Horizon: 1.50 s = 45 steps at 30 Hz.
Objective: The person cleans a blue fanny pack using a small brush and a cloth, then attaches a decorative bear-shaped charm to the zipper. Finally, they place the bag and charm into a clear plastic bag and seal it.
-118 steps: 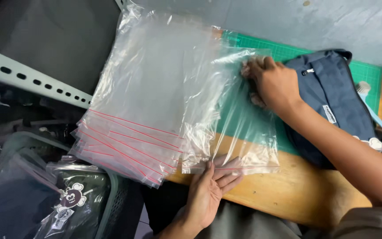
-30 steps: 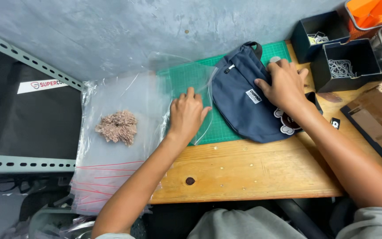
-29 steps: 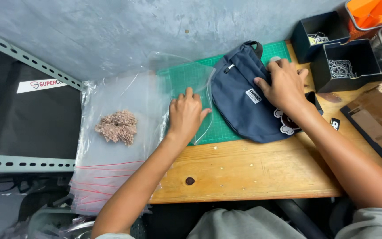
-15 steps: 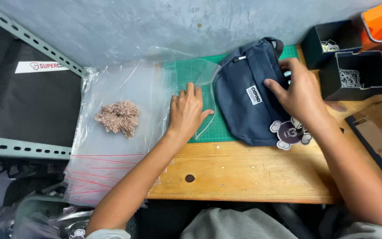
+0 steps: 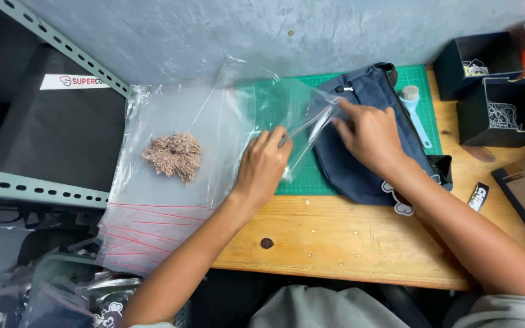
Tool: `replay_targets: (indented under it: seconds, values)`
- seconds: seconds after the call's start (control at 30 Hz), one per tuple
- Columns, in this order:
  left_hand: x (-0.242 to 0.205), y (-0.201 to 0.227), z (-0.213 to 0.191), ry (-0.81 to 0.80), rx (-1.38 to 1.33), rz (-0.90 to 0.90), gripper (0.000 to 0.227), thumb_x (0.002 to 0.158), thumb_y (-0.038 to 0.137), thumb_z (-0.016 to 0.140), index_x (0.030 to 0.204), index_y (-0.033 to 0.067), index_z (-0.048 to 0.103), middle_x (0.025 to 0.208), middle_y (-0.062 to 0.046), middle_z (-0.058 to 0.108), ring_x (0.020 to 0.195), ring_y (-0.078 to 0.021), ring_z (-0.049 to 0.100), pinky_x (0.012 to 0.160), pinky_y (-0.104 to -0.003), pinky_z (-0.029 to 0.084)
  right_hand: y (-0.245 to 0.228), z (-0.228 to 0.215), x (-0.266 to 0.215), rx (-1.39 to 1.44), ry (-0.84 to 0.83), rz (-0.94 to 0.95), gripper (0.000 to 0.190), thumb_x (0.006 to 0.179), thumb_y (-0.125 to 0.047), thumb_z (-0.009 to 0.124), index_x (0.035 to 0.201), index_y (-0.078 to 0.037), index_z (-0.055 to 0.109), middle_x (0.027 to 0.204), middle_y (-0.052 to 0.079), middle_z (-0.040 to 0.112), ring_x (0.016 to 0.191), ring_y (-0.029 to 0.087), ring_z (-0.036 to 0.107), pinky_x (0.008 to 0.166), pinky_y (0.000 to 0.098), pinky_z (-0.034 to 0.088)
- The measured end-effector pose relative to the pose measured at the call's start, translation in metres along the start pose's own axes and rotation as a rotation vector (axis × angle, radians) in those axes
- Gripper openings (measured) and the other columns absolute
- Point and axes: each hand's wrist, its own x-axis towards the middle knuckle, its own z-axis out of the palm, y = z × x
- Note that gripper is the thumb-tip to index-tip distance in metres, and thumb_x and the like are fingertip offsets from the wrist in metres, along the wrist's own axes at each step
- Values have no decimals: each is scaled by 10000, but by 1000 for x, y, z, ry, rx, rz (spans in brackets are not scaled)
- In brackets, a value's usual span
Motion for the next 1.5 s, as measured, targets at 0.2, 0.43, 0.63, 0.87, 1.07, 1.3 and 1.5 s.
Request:
replay_targets:
  seconds: [0.2,0.43,0.63,0.87,1.07,1.3,1.5]
  values:
    - [14,6,-31,25,-143,-172,299,996,118,757,1286,56,796,1284,-95,674,994,-343,774,773,-468,610,7,-30,5,340,-36,91,258,1033,-237,800,1269,-174,883,935,166,826,949,496,777,807,603,566]
    - [31,22,-50,-71,-257,-211,799,848,-21,841,1590,-114,560,1524,-300,566,1114,-545,744,875,-625,631,65,-52,10,-330,-225,349,490,1148,-631,654,1243,-210,886,1067,136,891,1010,472,851,893,559,539]
    - [28,20,-39,-37,-293,-217,731,819,-205,746,1526,-74,614,1554,-253,547,1181,-509,751,964,-572,652,75,-17,11,-251,-258,340,699,1077,-586,768,1384,42,796,1288,295,812,1144,553,804,972,678,552]
    - [20,2,-32,135,-195,-284,537,891,-194,746,1385,14,709,1452,-180,597,1222,-435,775,990,-484,684,77,-4,9,-25,-218,403,659,1045,-419,830,1486,44,667,1423,331,636,1140,680,737,938,738,592]
    - [29,-5,-68,125,-274,-352,666,891,-214,659,1509,33,638,1520,-196,571,1173,-503,772,970,-591,669,65,-8,11,25,-210,431,580,1112,-405,770,1469,20,599,1433,328,605,1184,684,722,955,738,588]
    - [23,-12,-60,214,-238,-320,343,957,-159,651,1182,87,726,1394,-93,625,986,-382,822,866,-510,686,94,11,18,202,-113,375,593,1038,-286,890,1468,-7,590,1324,324,679,1256,625,701,999,724,564]
    - [29,5,-67,79,-243,-394,760,870,117,783,1600,-2,609,1594,-201,586,1203,-488,770,910,-628,663,88,1,24,401,-250,493,785,903,-373,968,1548,-27,684,1235,309,816,1297,491,737,1065,603,574]
